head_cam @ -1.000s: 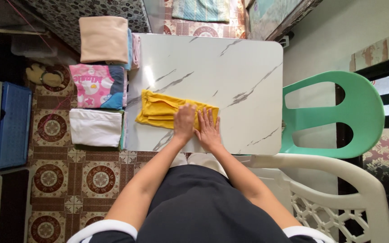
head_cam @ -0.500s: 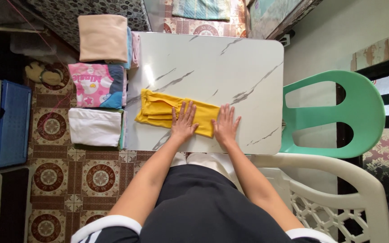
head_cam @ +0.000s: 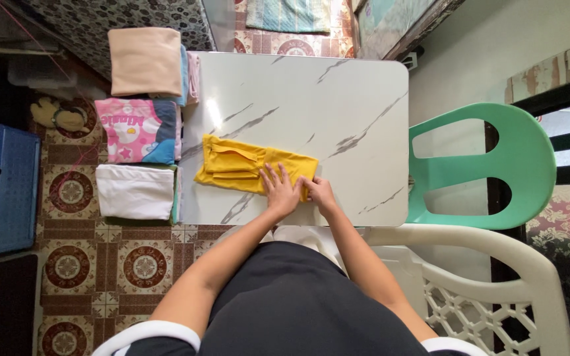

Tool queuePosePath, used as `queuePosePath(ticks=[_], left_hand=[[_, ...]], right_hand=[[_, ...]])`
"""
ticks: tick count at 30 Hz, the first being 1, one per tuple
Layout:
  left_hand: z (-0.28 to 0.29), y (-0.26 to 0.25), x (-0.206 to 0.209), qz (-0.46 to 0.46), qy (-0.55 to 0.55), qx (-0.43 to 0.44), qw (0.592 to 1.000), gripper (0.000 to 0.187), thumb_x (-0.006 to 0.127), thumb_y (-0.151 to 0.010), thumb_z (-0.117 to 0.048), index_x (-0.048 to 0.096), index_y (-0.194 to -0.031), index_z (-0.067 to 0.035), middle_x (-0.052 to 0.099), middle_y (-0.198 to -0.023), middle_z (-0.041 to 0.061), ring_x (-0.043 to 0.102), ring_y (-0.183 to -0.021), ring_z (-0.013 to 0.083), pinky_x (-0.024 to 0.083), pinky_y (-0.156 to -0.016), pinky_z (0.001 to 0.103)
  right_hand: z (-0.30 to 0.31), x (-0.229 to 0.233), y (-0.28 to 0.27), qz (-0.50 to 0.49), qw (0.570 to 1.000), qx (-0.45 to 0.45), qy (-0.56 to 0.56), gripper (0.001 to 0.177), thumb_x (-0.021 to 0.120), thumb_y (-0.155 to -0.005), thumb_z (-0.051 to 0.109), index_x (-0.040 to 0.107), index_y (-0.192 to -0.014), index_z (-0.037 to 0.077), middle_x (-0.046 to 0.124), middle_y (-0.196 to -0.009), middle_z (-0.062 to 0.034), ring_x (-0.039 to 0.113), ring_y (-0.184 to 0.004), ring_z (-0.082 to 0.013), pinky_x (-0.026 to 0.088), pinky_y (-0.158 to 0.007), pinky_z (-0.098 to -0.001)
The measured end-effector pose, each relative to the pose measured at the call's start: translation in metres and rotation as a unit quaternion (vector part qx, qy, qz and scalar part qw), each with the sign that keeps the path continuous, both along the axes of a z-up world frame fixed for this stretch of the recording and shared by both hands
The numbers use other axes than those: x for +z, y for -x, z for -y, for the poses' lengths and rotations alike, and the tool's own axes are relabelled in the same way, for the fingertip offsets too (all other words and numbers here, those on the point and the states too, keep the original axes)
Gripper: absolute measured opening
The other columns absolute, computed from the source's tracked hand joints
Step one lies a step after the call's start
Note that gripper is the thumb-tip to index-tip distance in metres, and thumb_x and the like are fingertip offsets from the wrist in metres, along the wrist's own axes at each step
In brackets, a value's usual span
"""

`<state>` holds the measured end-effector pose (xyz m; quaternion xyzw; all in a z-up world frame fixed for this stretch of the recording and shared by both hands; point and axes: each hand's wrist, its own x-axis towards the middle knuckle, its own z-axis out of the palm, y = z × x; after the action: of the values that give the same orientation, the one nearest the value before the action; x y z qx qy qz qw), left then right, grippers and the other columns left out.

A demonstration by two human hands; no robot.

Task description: Folding a pile of clothes on a table.

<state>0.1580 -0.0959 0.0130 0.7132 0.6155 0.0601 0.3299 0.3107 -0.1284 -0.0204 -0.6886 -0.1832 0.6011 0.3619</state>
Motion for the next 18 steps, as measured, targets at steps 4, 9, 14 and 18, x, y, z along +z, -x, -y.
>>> queuePosePath(ticks=[4,9,14,18], left_hand=[[-0.007,-0.019,0.009,0.007,0.096,0.011,0.995,0.091,0.029,-0.099,-0.067,0.005,-0.165,-0.009,-0.012,-0.167,0.033,-0.016,-0.151,0.0556,-0.001,-0.120,0.066],[-0.003,-0.053,-0.020,0.232,0.181,-0.002,0.956,0.089,0.019,-0.103,-0.071,0.003,-0.167,-0.011,0.000,-0.169,0.029,-0.015,-0.153,0.0525,-0.007,-0.123,0.061],[-0.018,-0.042,0.019,0.534,0.430,0.085,0.723,0.087,0.028,-0.095,-0.078,0.038,-0.155,-0.015,0.053,-0.140,0.012,0.052,-0.126,0.0262,0.043,-0.103,0.040],[-0.042,0.007,0.046,0.591,0.499,0.169,0.611,0.073,0.041,-0.098,-0.072,0.057,-0.134,-0.011,0.070,-0.114,0.006,0.070,-0.101,0.0207,0.059,-0.086,0.038]], right_hand=[[-0.007,0.063,0.000,-0.044,0.998,-0.006,-0.038,0.030,0.062,-0.096,0.031,0.070,-0.110,0.006,0.073,-0.095,-0.0029,0.069,-0.077,-0.0109,0.058,-0.065,-0.0287],[-0.003,0.104,-0.019,-0.016,0.991,-0.035,-0.128,0.029,0.062,-0.097,0.029,0.071,-0.109,0.004,0.074,-0.097,-0.0026,0.068,-0.081,-0.0112,0.057,-0.073,-0.0284],[-0.010,0.140,0.008,0.218,0.971,0.026,-0.094,0.039,0.061,-0.102,0.038,0.072,-0.106,0.001,0.069,-0.087,-0.0123,0.061,-0.078,-0.0190,0.050,-0.070,-0.0356],[-0.019,0.135,0.040,0.273,0.953,0.098,-0.082,0.046,0.052,-0.104,0.045,0.071,-0.102,0.003,0.075,-0.099,-0.0163,0.072,-0.093,-0.0283,0.054,-0.083,-0.0392]])
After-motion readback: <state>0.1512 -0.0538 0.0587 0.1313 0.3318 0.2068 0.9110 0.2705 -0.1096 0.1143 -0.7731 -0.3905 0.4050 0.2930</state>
